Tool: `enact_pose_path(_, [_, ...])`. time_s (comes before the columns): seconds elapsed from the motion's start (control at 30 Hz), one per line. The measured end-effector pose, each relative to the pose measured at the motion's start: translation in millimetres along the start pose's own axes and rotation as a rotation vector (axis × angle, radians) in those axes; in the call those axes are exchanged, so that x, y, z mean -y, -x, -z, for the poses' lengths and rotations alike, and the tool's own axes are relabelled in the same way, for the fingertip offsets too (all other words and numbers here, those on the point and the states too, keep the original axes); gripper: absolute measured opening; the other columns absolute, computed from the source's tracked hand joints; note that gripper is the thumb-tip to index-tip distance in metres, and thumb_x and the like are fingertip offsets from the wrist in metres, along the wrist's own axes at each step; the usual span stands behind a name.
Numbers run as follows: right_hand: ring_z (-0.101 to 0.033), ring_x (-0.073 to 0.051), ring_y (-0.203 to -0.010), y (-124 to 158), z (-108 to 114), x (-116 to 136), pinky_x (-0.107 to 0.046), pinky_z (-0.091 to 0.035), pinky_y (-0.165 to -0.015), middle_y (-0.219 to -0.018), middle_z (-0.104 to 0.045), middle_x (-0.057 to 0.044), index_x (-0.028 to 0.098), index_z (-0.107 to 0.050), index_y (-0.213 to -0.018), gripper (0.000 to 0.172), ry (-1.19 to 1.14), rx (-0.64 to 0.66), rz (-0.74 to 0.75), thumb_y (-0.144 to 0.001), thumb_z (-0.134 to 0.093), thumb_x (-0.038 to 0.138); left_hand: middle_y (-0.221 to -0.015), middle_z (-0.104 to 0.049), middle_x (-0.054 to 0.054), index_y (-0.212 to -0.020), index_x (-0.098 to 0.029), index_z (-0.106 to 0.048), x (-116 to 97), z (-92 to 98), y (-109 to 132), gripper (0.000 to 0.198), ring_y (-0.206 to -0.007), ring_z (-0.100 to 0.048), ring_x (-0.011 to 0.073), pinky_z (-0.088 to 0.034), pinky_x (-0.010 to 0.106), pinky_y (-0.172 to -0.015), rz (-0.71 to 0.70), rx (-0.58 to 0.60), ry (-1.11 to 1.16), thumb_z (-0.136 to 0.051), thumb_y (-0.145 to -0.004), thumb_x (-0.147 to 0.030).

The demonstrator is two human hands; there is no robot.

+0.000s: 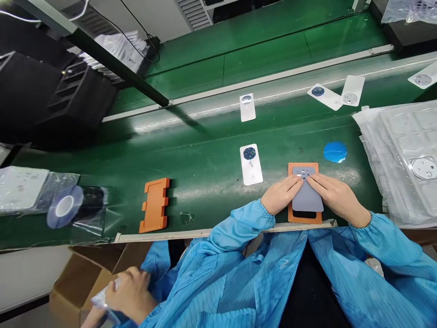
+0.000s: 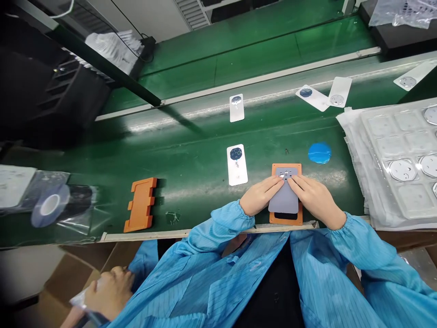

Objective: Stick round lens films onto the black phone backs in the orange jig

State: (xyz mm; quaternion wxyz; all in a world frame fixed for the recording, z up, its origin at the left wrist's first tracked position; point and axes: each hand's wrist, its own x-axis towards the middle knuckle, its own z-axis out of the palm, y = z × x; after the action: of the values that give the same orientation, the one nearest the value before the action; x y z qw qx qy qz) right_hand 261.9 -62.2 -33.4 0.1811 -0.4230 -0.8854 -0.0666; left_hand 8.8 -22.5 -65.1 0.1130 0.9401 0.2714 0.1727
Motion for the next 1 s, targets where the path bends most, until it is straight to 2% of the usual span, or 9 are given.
enact_pose_path(0.13, [-0.071, -0.025, -0.118, -2, -6, -4, -0.037, -0.063, -0.095, -0.133, -0.071, -0.014, 0.011, -0.066, -0.132, 0.038, -0.019, 0.043, -0.005, -0.099, -0.047, 0.004, -0.147, -0.062, 0.020, -0.145, -0.013, -0.055, 12, -3.7, -3, 0.042, -0.144, -0.055, 0.0262, -0.052, 0.049, -0.118, 0.050, 0.050, -0.011, -0.040, -0.105, -0.017])
enact_pose_path(0.23, [-0.069, -0.027, -0.123, -2, -13, -6, -0.038, -0.061, -0.099, -0.135, -0.070, -0.015, 0.009, -0.065, -0.133, 0.038, 0.000, 0.075, -0.012, -0.100, -0.048, 0.006, -0.152, -0.057, 0.022, -0.140, -0.012, -0.059, 16, -2.5, -11, 0.041, -0.147, -0.052, 0.0284, -0.049, 0.052, -0.120, 0.068, 0.109, -0.065, -0.042, -0.103, -0.015])
enact_pose_path(0.33, [-0.064, -0.032, -0.130, -2, -20, -4, -0.045, -0.056, -0.108, -0.141, -0.066, -0.019, 0.003, -0.063, -0.136, 0.040, 0.042, 0.111, -0.006, -0.099, -0.048, 0.008, -0.156, -0.052, 0.025, -0.135, -0.007, -0.061, 14, 2.5, -19, 0.041, -0.151, -0.045, 0.0347, -0.041, 0.058, -0.124, 0.050, 0.189, -0.132, -0.051, -0.096, -0.014])
enact_pose_path(0.4, [-0.060, -0.035, -0.135, -2, -22, 1, -0.049, -0.053, -0.112, -0.146, -0.061, -0.023, -0.002, -0.059, -0.140, 0.044, 0.057, 0.128, -0.020, -0.098, -0.047, 0.008, -0.158, -0.047, 0.028, -0.136, -0.004, -0.060, 9, 6.7, -20, 0.049, -0.154, -0.040, 0.0394, -0.035, 0.062, -0.126, 0.036, 0.236, -0.155, -0.058, -0.088, -0.016])
enact_pose_path(0.5, [-0.055, -0.037, -0.140, -1, -23, 9, -0.053, -0.050, -0.115, -0.150, -0.057, -0.025, -0.004, -0.056, -0.144, 0.049, 0.042, 0.143, -0.061, -0.097, -0.045, 0.008, -0.161, -0.042, 0.030, -0.139, -0.004, -0.057, 1, 11.8, -17, 0.059, -0.155, -0.037, 0.0419, -0.030, 0.065, -0.127, 0.035, 0.276, -0.151, -0.062, -0.082, -0.019])
enact_pose_path(0.63, [-0.053, -0.037, -0.143, 5, -23, 16, -0.053, -0.047, -0.118, -0.152, -0.054, -0.027, -0.004, -0.052, -0.148, 0.054, -0.008, 0.167, -0.089, -0.096, -0.043, 0.007, -0.160, -0.045, 0.027, -0.140, -0.007, -0.057, -9, 13.5, -10, 0.058, -0.154, -0.039, 0.0399, -0.029, 0.064, -0.127, 0.049, 0.268, -0.142, -0.058, -0.084, -0.019])
enact_pose_path(0.77, [-0.050, -0.036, -0.146, 15, -19, 22, -0.054, -0.045, -0.120, -0.154, -0.053, -0.024, 0.000, -0.042, -0.157, 0.064, -0.060, 0.174, -0.094, -0.093, -0.043, 0.006, -0.160, -0.046, 0.026, -0.140, -0.008, -0.058, -16, 11.1, -4, 0.058, -0.152, -0.041, 0.0408, -0.032, 0.064, -0.126, 0.084, 0.248, -0.104, -0.057, -0.083, -0.020])
enact_pose_path(1.0, [-0.048, -0.037, -0.147, 27, -8, 36, -0.054, -0.042, -0.123, -0.156, -0.050, -0.025, 0.000, -0.035, -0.160, 0.073, -0.090, 0.205, -0.106, -0.088, -0.045, 0.006, -0.160, -0.049, 0.019, -0.145, -0.010, -0.054, -25, 8.3, 11, 0.060, -0.155, -0.034, 0.0422, -0.032, 0.064, -0.126, 0.180, 0.185, 0.031, -0.057, -0.086, -0.021])
